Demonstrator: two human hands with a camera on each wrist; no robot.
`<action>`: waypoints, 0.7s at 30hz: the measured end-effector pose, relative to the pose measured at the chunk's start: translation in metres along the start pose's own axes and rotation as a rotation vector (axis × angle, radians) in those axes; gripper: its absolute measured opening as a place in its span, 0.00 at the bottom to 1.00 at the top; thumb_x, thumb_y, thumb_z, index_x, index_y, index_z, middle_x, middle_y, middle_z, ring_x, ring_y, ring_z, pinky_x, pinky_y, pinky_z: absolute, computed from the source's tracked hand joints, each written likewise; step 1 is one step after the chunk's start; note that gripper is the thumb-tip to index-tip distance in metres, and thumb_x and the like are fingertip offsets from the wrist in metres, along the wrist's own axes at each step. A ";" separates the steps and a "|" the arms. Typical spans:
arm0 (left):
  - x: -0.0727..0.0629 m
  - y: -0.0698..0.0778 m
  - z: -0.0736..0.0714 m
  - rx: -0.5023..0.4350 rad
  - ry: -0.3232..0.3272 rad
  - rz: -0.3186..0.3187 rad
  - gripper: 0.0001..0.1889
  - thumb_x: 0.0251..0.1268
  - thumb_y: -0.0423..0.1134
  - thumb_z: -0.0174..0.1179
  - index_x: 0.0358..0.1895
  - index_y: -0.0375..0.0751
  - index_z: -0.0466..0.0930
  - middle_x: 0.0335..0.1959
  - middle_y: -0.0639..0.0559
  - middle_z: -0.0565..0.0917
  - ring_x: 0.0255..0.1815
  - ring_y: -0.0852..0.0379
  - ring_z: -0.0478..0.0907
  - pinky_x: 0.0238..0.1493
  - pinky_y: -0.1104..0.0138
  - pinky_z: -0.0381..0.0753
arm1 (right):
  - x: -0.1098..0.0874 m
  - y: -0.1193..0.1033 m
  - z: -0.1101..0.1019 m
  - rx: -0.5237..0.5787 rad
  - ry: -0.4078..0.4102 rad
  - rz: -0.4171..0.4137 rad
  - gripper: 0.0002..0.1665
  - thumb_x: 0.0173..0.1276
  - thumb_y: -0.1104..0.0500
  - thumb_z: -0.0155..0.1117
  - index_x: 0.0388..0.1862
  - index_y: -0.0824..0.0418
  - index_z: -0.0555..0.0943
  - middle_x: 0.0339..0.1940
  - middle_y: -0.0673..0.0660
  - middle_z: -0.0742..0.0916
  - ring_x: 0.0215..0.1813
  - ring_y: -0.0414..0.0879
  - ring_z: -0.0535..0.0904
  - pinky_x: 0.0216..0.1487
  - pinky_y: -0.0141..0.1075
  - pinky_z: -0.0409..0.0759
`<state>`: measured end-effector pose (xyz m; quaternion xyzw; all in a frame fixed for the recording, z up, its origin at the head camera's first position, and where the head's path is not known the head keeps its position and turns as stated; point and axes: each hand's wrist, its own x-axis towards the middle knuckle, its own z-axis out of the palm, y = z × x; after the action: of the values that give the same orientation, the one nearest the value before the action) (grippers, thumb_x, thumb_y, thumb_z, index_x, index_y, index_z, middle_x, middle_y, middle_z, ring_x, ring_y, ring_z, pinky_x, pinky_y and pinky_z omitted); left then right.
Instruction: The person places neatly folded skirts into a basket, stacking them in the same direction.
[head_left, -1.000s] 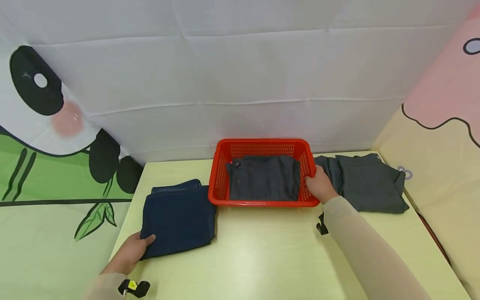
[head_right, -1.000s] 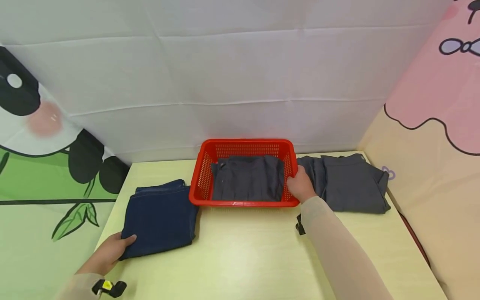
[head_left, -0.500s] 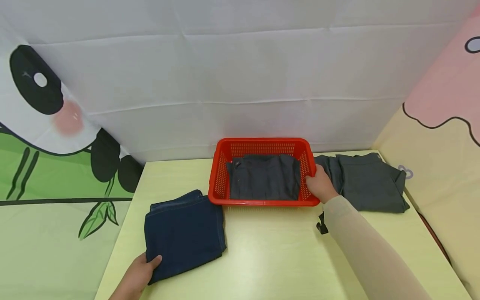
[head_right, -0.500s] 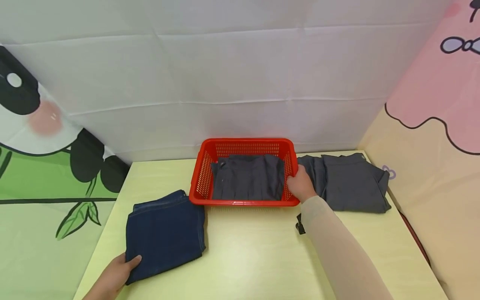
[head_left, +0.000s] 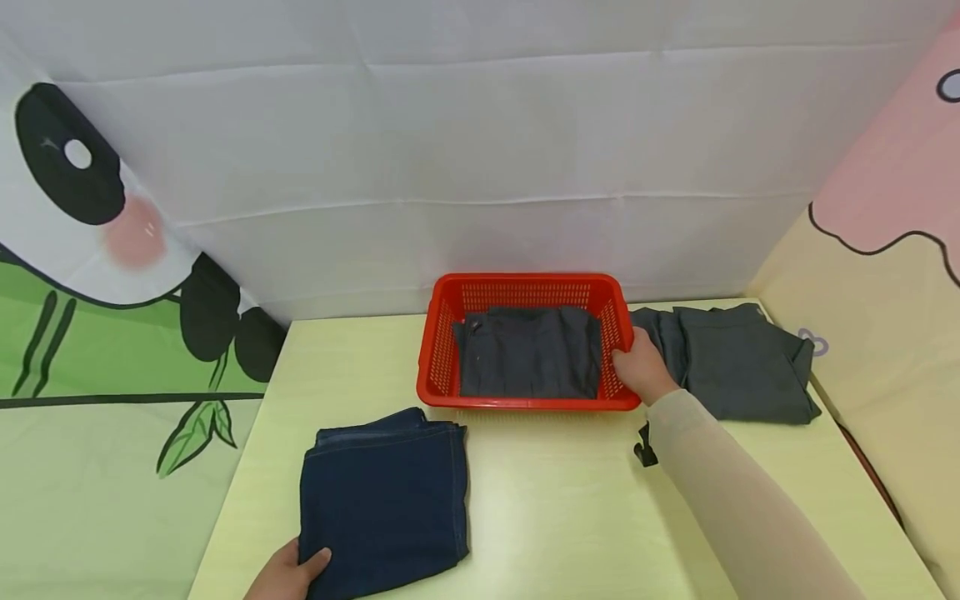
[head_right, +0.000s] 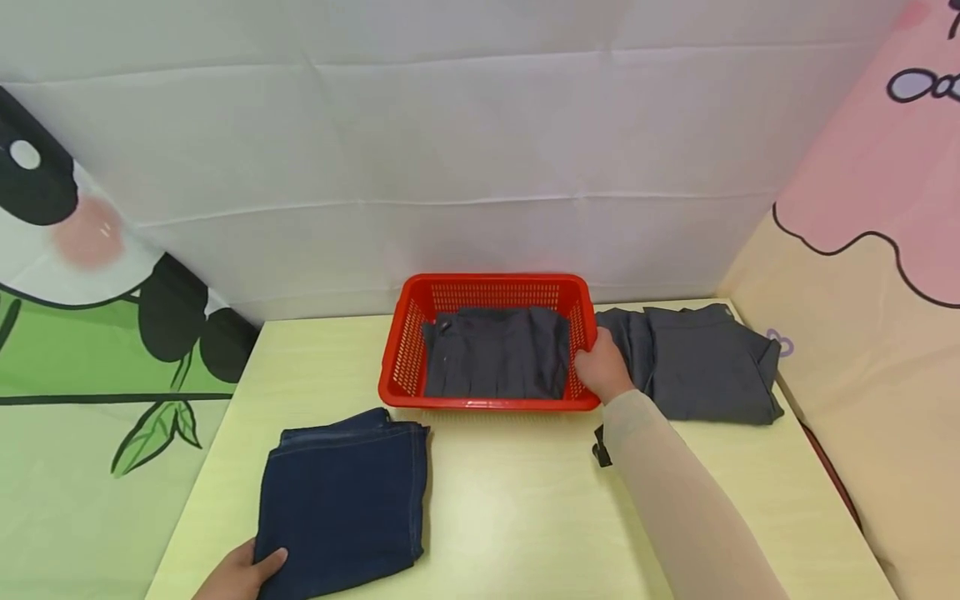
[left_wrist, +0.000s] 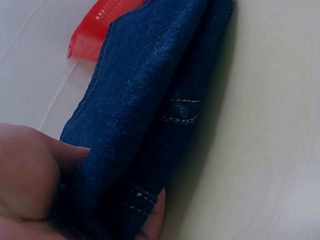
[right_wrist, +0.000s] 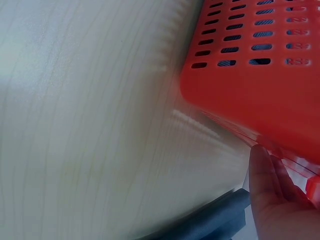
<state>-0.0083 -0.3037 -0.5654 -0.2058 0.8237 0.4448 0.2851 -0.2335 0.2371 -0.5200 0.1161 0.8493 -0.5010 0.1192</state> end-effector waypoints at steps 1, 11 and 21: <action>0.000 0.001 0.002 -0.012 -0.005 0.002 0.35 0.78 0.42 0.59 0.66 0.09 0.59 0.59 0.20 0.77 0.57 0.26 0.79 0.55 0.42 0.80 | 0.000 0.000 0.000 -0.001 -0.001 -0.001 0.32 0.81 0.61 0.49 0.78 0.67 0.54 0.64 0.70 0.76 0.58 0.65 0.79 0.58 0.60 0.81; -0.008 0.023 0.039 -0.017 -0.035 0.084 0.31 0.77 0.39 0.59 0.65 0.10 0.63 0.54 0.24 0.81 0.53 0.30 0.82 0.53 0.43 0.81 | 0.000 -0.003 0.001 -0.001 -0.003 0.010 0.34 0.82 0.60 0.49 0.80 0.66 0.52 0.64 0.70 0.76 0.59 0.65 0.79 0.58 0.60 0.80; -0.007 0.051 0.085 0.013 -0.093 0.181 0.32 0.74 0.41 0.63 0.65 0.14 0.67 0.55 0.28 0.82 0.54 0.31 0.82 0.54 0.41 0.80 | -0.001 -0.002 0.000 -0.023 0.006 0.010 0.33 0.82 0.60 0.49 0.79 0.66 0.54 0.64 0.70 0.76 0.58 0.64 0.80 0.58 0.59 0.81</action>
<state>-0.0092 -0.2044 -0.5669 -0.1078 0.8278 0.4723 0.2829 -0.2336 0.2363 -0.5178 0.1206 0.8548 -0.4901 0.1203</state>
